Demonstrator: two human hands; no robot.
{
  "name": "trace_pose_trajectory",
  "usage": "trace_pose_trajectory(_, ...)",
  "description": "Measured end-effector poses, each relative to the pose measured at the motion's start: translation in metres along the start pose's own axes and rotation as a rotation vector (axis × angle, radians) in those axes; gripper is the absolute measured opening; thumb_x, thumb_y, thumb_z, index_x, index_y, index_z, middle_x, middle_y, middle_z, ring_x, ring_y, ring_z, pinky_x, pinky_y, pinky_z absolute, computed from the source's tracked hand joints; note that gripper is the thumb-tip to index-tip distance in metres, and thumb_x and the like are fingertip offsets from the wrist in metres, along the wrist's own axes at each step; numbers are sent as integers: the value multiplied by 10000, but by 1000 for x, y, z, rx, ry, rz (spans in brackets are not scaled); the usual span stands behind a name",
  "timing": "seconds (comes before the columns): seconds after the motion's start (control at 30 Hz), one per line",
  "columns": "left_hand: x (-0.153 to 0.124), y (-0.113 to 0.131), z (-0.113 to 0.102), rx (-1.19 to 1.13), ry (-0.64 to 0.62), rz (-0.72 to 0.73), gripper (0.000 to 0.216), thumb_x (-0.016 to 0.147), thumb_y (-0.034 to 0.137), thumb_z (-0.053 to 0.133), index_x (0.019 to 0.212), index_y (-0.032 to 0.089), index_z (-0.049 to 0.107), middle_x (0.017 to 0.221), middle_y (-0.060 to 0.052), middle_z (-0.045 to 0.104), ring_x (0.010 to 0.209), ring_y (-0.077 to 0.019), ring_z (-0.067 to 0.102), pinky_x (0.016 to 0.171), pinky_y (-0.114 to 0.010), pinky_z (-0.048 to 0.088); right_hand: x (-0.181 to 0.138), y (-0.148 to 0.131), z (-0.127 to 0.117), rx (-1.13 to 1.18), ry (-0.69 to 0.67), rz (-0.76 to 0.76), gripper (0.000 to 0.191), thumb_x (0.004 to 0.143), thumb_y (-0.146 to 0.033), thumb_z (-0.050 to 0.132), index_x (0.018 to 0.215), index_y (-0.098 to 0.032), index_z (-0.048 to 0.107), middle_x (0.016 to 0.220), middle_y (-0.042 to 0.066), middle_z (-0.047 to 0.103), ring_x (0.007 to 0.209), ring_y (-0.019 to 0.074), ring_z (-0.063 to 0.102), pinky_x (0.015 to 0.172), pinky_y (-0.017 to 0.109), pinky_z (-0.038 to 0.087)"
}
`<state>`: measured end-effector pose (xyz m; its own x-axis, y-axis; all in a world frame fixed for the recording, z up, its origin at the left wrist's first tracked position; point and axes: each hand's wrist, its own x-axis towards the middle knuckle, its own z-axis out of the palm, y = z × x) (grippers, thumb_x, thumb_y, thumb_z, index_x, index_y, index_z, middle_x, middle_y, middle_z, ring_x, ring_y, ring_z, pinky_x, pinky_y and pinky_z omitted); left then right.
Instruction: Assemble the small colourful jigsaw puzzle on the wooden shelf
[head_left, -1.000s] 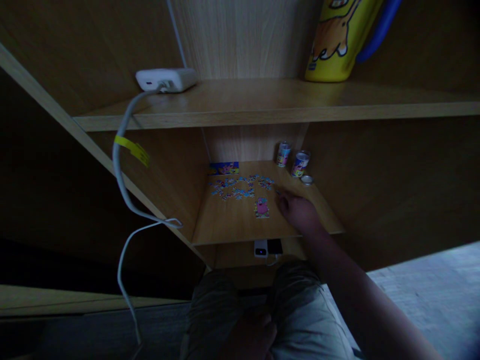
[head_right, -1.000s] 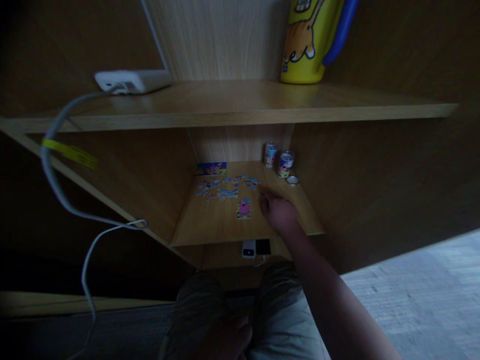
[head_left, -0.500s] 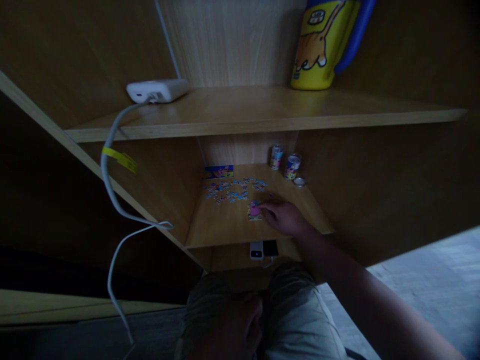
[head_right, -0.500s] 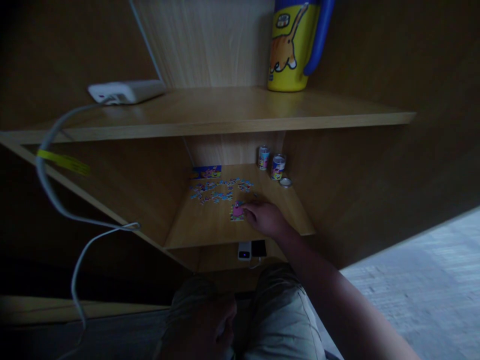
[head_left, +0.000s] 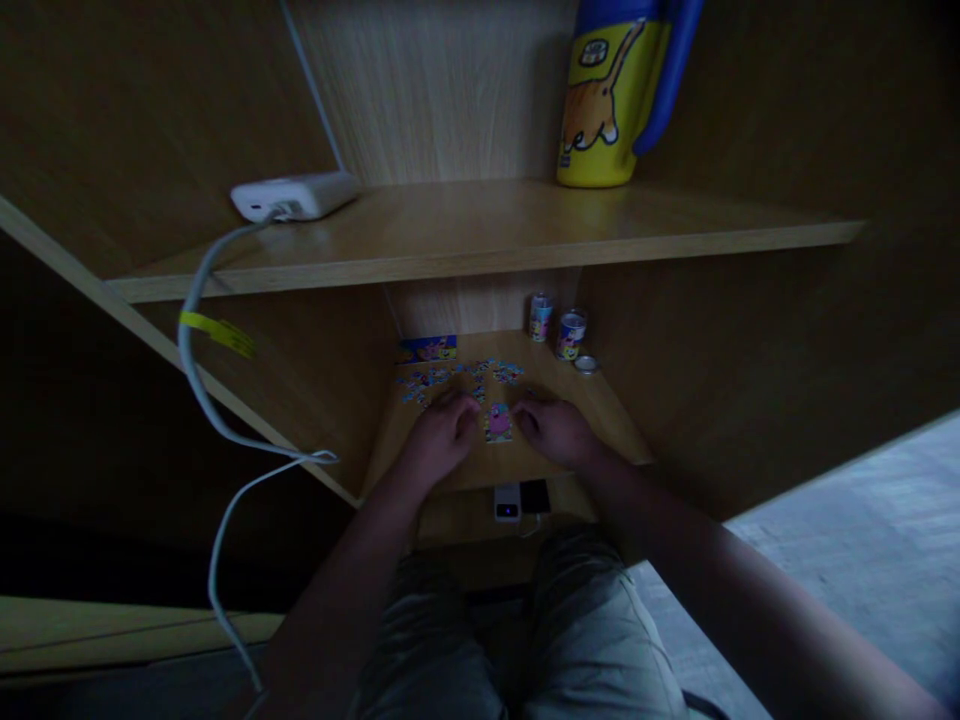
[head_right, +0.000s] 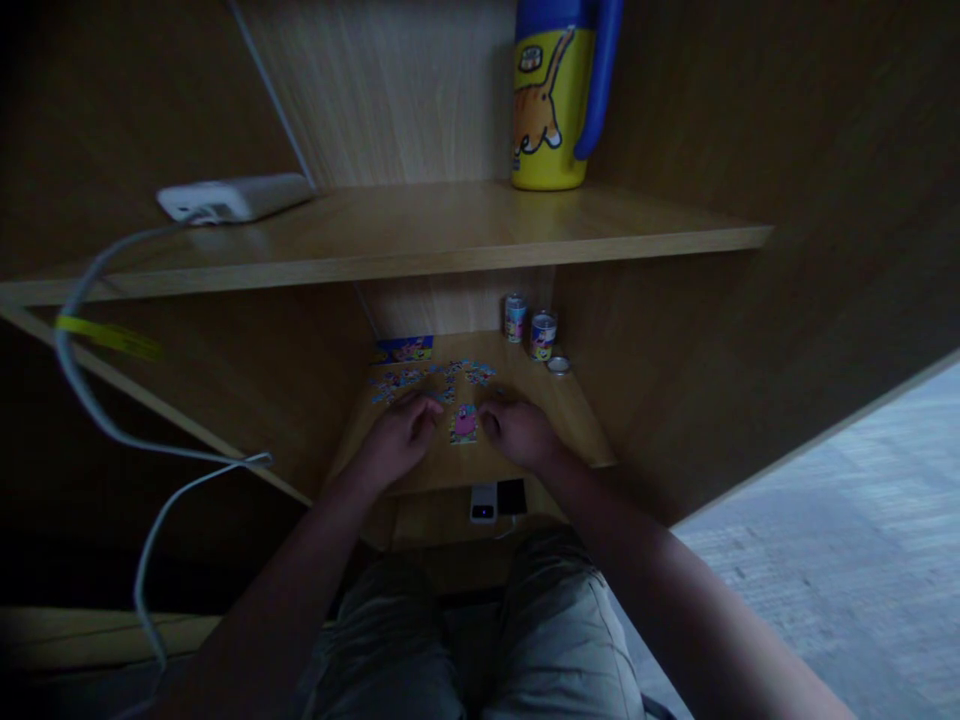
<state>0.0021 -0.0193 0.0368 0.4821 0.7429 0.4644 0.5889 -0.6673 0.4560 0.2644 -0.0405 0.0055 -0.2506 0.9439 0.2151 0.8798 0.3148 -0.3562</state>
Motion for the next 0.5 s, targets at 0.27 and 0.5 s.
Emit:
trace_pose_trajectory(0.27,95,-88,37,243,-78,-89,266,984,147,601,1056,192,853,1179,-147,799,1173,-311,715,1148,-476,566,2,1,-1,-22,-13,30,333,1143,-354,487,1229,-302,805,1143,35,875,1002,245,826,893,346,588)
trace_pose_trajectory(0.5,93,-118,48,181,-49,-34,189,1013,309,689,1095,253,851,1218,-106,795,1274,-313,668,1226,-502,494,2,6,2,-30,-4,38,313,1136,-355,500,1215,-302,798,1120,24,877,957,240,826,849,341,566)
